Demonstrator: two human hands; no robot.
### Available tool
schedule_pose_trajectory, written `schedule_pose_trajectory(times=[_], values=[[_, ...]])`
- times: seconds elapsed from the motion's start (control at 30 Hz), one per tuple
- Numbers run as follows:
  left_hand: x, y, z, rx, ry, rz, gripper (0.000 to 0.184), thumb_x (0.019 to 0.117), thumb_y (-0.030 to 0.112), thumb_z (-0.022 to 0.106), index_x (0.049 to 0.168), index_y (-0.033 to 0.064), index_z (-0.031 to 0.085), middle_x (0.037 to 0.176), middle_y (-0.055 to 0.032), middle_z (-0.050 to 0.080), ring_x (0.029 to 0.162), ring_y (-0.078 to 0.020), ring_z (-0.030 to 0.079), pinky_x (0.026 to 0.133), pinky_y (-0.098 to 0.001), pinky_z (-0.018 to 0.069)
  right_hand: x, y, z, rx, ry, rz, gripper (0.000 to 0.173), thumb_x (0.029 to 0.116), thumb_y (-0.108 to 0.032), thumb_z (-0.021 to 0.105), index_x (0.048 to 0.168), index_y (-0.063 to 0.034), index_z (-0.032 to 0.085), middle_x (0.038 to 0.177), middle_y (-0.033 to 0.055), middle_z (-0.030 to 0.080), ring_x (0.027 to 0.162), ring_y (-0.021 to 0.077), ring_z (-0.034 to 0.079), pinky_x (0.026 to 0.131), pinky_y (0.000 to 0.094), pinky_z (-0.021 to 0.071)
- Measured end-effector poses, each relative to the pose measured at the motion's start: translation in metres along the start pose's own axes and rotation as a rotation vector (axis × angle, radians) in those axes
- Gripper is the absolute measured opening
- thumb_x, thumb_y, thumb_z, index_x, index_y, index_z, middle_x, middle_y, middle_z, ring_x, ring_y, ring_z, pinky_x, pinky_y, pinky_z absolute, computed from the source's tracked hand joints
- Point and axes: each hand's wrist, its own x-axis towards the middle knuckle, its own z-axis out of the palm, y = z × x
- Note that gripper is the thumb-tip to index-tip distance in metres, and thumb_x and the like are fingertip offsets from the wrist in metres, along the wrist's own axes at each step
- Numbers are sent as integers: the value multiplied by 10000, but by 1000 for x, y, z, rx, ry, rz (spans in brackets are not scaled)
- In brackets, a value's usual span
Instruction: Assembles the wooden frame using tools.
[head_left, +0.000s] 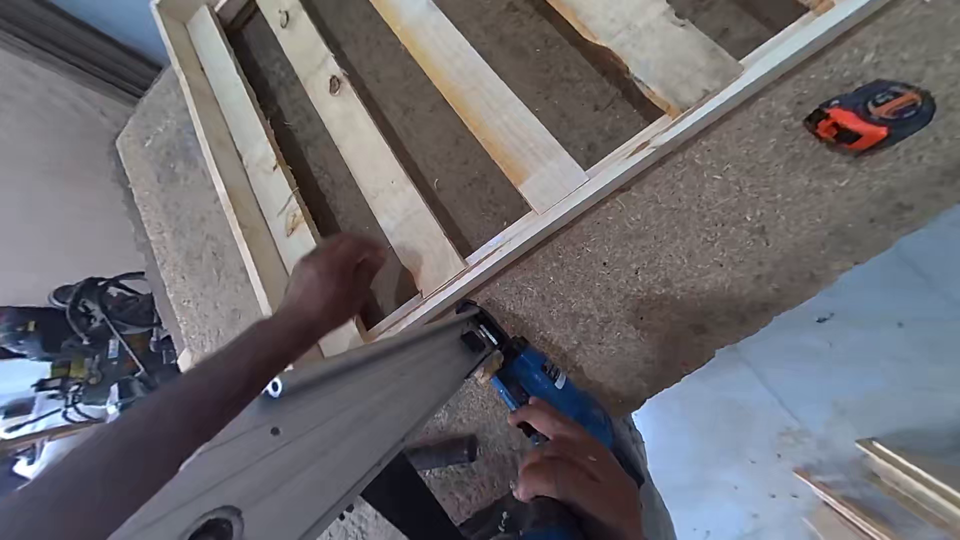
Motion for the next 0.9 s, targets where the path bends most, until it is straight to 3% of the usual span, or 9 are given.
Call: schedule_pose_trajectory(times=[0.1,0.17,0.23,0.27,0.33,0.43,0.53,0.67,0.9], values=[[81,-9,26,16,44,196,446,1066,400,508,1236,29,687,1371,-198,619,1359,-402,523,1128,-585,419,-4,8,15,5,57,7,210,1043,-287,585,937,-123,663,863,50,706,1080,236,688,1085,450,518],[110,-9,53,11,66,307,546,1056,519,438,1226,73,703,1403,-167,610,1437,-392,441,1200,-572,332,-6,9,23,19,85,13,224,1035,-289,595,918,-108,660,851,63,704,1080,256,684,1067,458,525],[121,-8,80,76,90,352,696,1038,656,303,1136,140,760,1297,-101,699,1389,-343,518,1230,-587,278,-7,9,29,20,101,14,234,1034,-290,587,914,-103,659,840,69,700,1084,269,680,1074,462,515],[124,-9,86,90,111,353,729,1041,657,284,1045,124,781,1188,-95,744,1321,-326,582,1231,-591,273,-7,9,31,16,115,14,232,1035,-281,586,909,-100,660,832,73,697,1073,271,680,1075,461,513],[123,-8,90,115,132,343,701,1065,569,280,897,79,754,1017,-108,754,1204,-308,641,1213,-571,291,-9,9,36,-5,143,28,226,1034,-285,586,912,-109,658,831,66,698,1067,267,682,1064,456,520],[121,-5,87,170,126,304,663,1070,478,277,840,52,730,974,-123,751,1185,-306,653,1215,-554,292,-9,10,41,-17,169,31,261,1029,-333,586,909,-114,661,831,62,704,1072,266,686,1063,460,522],[120,-2,86,161,159,324,629,1063,448,300,730,57,663,862,-117,711,1068,-311,663,1176,-541,337,-9,11,47,-18,187,9,247,1037,-306,589,901,-112,660,825,56,703,1081,266,690,1064,461,532],[120,-2,85,143,163,339,616,1061,423,308,692,52,633,805,-125,682,995,-321,656,1130,-523,368,-13,13,53,-21,212,-16,264,1033,-315,588,887,-107,657,811,56,699,1064,268,695,1056,469,537],[120,-2,84,141,143,320,643,1064,444,298,694,42,635,834,-135,697,1038,-321,662,1162,-531,342,-13,12,53,-41,208,-21,310,1014,-400,593,903,-119,659,817,59,707,1079,280,695,1051,477,539]])
